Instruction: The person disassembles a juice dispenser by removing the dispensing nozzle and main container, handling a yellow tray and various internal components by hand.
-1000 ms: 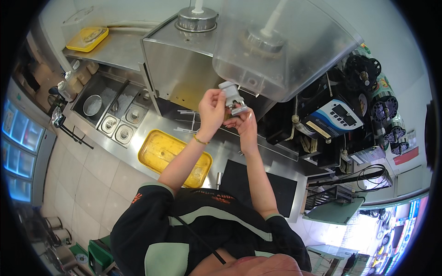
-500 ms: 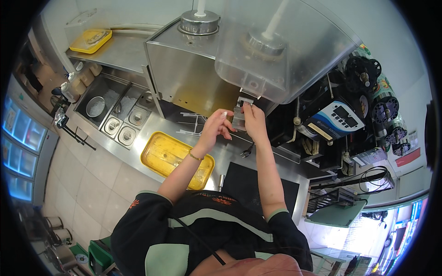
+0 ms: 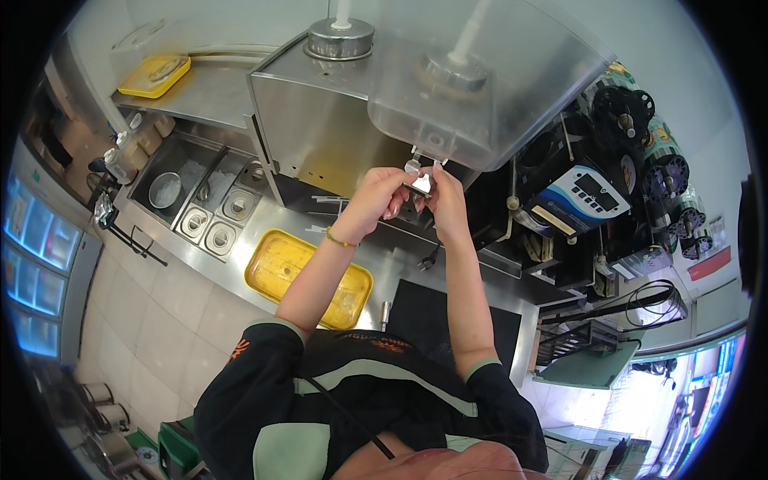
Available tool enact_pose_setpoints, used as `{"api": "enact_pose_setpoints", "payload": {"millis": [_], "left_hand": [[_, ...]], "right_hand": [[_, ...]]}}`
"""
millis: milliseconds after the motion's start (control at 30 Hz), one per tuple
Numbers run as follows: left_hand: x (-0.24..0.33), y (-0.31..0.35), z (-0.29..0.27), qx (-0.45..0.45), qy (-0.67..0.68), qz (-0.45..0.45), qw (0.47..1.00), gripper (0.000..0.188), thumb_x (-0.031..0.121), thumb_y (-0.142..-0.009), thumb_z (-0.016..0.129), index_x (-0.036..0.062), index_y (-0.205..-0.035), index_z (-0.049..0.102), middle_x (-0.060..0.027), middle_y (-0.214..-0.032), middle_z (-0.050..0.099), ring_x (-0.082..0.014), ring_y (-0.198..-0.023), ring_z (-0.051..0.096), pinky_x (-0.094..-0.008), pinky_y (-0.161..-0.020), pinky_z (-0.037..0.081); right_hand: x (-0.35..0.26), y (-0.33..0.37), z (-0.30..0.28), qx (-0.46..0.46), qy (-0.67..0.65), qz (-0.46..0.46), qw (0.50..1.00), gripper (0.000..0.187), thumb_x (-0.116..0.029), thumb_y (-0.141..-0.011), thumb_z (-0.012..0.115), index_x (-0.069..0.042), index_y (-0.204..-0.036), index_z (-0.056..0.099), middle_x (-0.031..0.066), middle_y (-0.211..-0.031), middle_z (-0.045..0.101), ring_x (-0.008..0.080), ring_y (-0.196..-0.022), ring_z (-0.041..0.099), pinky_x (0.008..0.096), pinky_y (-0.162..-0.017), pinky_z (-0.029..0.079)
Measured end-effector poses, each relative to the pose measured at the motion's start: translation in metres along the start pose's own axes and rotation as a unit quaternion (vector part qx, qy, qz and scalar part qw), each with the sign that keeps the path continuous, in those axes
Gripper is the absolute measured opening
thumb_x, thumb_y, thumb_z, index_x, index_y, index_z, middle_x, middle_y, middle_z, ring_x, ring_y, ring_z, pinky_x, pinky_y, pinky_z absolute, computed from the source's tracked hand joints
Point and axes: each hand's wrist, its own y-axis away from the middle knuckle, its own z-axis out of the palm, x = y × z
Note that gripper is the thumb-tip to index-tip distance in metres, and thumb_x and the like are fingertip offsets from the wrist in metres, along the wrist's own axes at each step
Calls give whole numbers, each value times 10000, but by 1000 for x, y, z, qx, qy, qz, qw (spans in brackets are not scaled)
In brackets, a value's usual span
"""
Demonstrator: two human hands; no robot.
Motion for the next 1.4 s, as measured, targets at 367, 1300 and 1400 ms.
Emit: {"api": "enact_pose_setpoints", "payload": {"millis": [367, 1300, 1400], "left_hand": [[-12, -11, -5, 37, 75, 61, 995, 172, 146, -863, 520, 16, -800, 613, 3, -543, 488, -43, -361, 389, -183, -339, 273], [1, 4, 15, -4, -34, 111, 993, 274, 212, -903, 502, 25, -714, 570, 6, -549, 517, -39, -395, 437, -172, -344, 320], [-13, -6, -8, -36, -112, 138, 983, 243, 210, -888, 553, 41, -717, 581, 31, -560, 501, -21, -438, 430, -173, -375, 329]], "right_hand": [[-20, 9, 15, 17, -23, 47, 998, 280, -277, -920, 476, -23, -873, 583, -6, -667, 518, 79, -547, 461, 209, -515, 377], [-1, 12, 2, 48, -21, -149, 987, 134, -70, -868, 560, 15, -946, 626, 18, -816, 626, 49, -678, 533, 195, -608, 424], [16, 7, -7, 33, 29, -184, 982, 133, -54, -858, 585, 27, -958, 621, -2, -819, 611, 47, -701, 529, 193, -648, 423]]}}
